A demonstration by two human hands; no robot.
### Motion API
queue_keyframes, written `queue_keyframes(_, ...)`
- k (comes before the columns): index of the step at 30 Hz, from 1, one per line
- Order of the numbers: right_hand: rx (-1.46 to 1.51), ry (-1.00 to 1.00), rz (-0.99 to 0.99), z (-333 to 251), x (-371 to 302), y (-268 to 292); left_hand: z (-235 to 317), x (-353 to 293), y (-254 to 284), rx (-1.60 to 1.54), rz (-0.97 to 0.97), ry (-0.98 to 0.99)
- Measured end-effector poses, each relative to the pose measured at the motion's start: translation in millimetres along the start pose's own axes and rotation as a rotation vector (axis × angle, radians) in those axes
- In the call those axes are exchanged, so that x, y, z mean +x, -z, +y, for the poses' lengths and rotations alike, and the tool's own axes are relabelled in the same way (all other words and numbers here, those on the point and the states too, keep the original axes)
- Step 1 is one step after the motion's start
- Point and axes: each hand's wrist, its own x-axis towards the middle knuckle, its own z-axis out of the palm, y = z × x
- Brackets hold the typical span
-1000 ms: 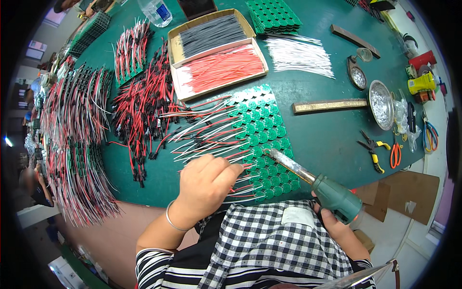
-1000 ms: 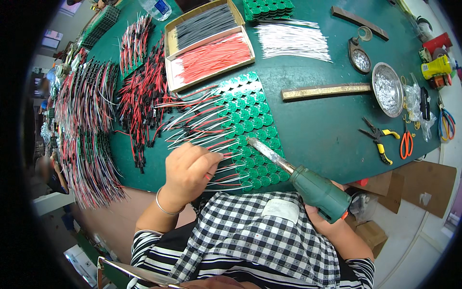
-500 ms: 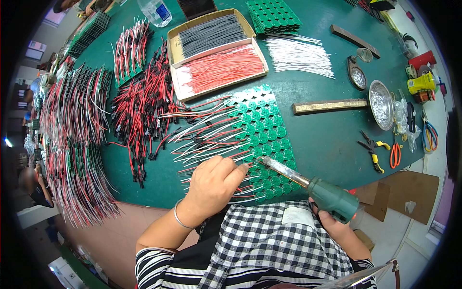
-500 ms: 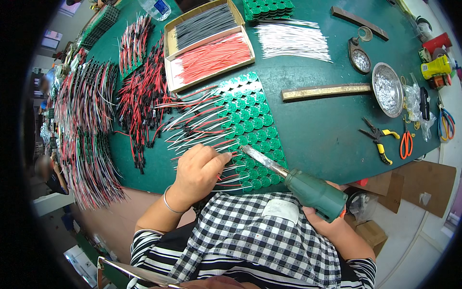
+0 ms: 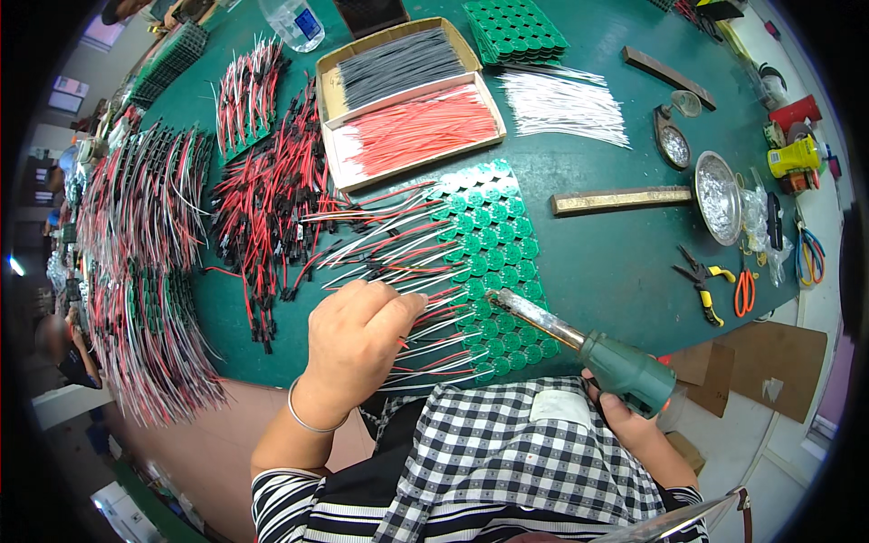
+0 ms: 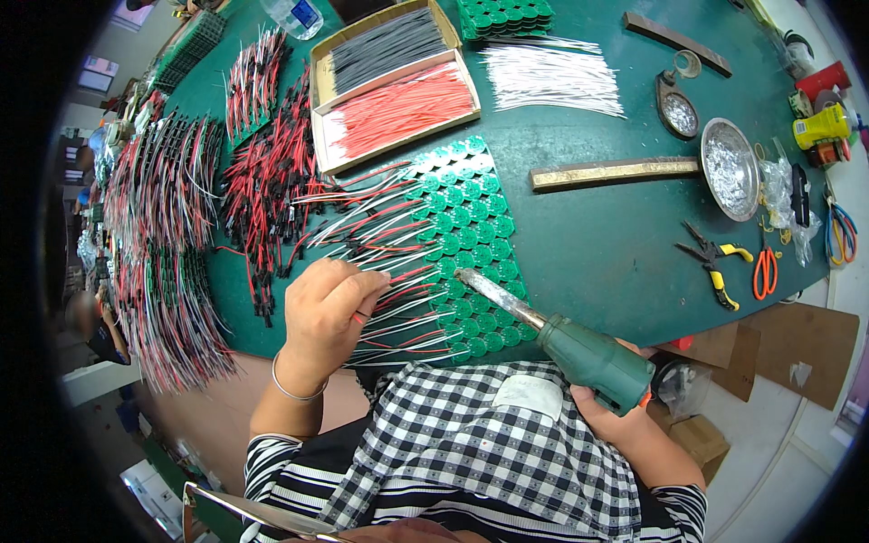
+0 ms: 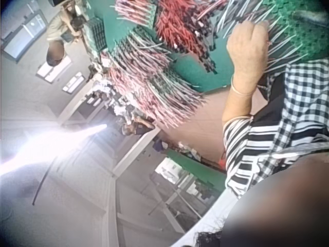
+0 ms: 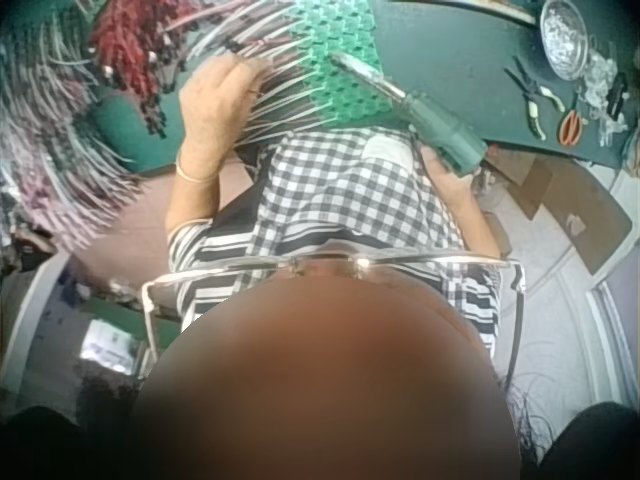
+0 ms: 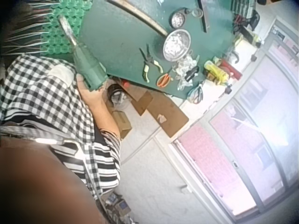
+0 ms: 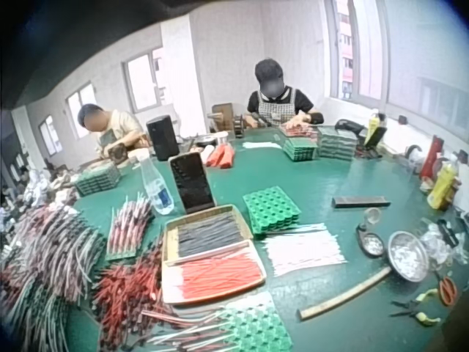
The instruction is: The person solders wires onto a set of electronic circuit boards using a soldering iron and solder wire.
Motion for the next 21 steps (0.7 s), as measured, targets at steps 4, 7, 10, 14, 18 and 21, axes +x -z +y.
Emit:
queue_keyframes(4, -0.016, 0.023, 0.006, 2, 0, -1, 3, -4, -7, -0.098, -0.034, -0.001)
queue_keyframes(7, -0.006, 0.073, -0.018, -1, 3, 0, 10, -4, -11, -0.15, -0.051, 0.027)
queue_keyframes(10, 0.005, 0.072, -0.012, 1, 3, 0, 14, -3, -16, -0.141, -0.06, 0.013)
queue_keyframes(14, -0.035, 0.039, 0.015, 6, -1, -1, 12, -8, -21, -0.008, -0.147, -0.067)
queue_keyframes(18, 0.02, 0.04, -0.004, -2, 2, -2, 11, -9, -22, 0.015, -0.131, -0.075)
queue_keyframes(21, 0.008, 0.042, -0.01, 3, 1, -1, 10, -10, -24, -0.006, -0.134, -0.06)
